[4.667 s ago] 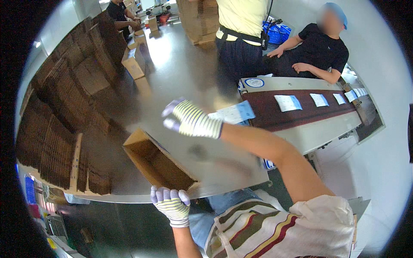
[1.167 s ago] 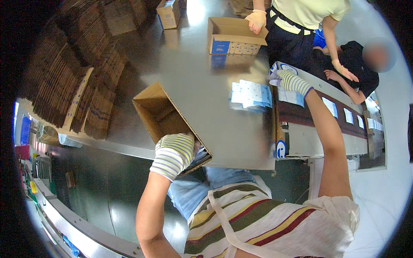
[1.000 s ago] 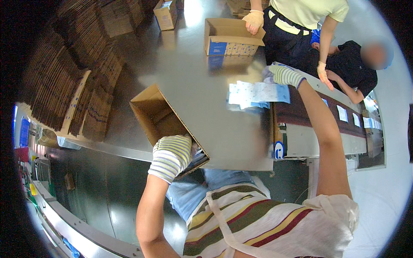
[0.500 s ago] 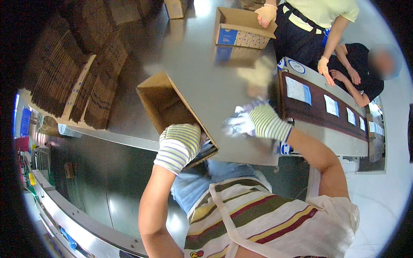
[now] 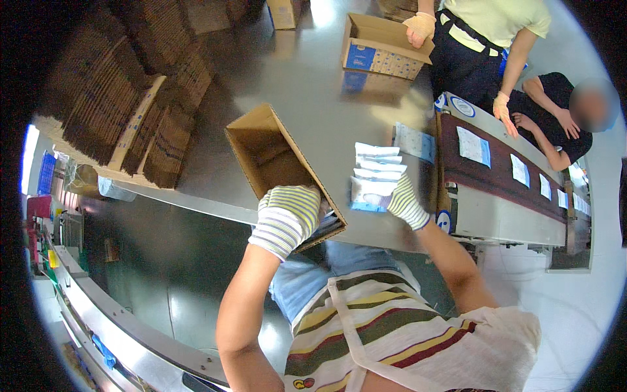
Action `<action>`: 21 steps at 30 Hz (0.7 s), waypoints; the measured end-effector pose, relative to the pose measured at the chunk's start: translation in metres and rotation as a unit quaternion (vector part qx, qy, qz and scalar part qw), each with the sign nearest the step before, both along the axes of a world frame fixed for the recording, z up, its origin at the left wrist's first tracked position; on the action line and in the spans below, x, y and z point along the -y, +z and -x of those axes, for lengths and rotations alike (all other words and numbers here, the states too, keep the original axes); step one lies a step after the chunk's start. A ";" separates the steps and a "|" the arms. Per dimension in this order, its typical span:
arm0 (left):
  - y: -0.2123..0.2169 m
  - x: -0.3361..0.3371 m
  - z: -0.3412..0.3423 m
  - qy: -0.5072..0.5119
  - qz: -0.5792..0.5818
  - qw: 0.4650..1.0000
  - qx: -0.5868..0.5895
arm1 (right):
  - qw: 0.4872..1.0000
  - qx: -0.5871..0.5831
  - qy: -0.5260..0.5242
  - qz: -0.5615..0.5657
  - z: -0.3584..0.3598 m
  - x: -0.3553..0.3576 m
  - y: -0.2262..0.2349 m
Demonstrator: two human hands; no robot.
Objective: The person picks up flat cardboard boxes, unfolds them, and packs individual blue and white packaged items into the boxes before placing the boxes on a conveyor belt.
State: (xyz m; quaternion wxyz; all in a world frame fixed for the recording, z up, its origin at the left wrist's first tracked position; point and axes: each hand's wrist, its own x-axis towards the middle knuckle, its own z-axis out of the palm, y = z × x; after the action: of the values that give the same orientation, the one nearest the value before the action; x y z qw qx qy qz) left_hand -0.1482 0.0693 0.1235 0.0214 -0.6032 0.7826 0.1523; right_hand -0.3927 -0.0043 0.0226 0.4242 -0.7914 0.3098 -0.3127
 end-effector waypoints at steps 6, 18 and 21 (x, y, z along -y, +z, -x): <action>0.004 0.009 0.008 -0.014 -0.056 0.998 0.036 | 0.930 0.014 -0.092 0.355 -0.042 0.029 0.086; -0.004 -0.004 0.014 0.016 -0.013 1.000 0.013 | 0.911 -0.257 0.106 0.305 -0.153 0.040 0.105; -0.002 -0.006 -0.002 -0.079 0.127 0.985 -0.091 | 0.872 -0.337 0.136 0.328 -0.163 0.053 0.088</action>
State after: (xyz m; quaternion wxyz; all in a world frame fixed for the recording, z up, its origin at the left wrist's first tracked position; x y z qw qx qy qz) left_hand -0.1466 0.0756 0.1219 -0.1144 -0.5210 0.8395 0.1039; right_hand -0.2294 -0.0569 0.1104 0.0484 -0.9767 0.2033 -0.0499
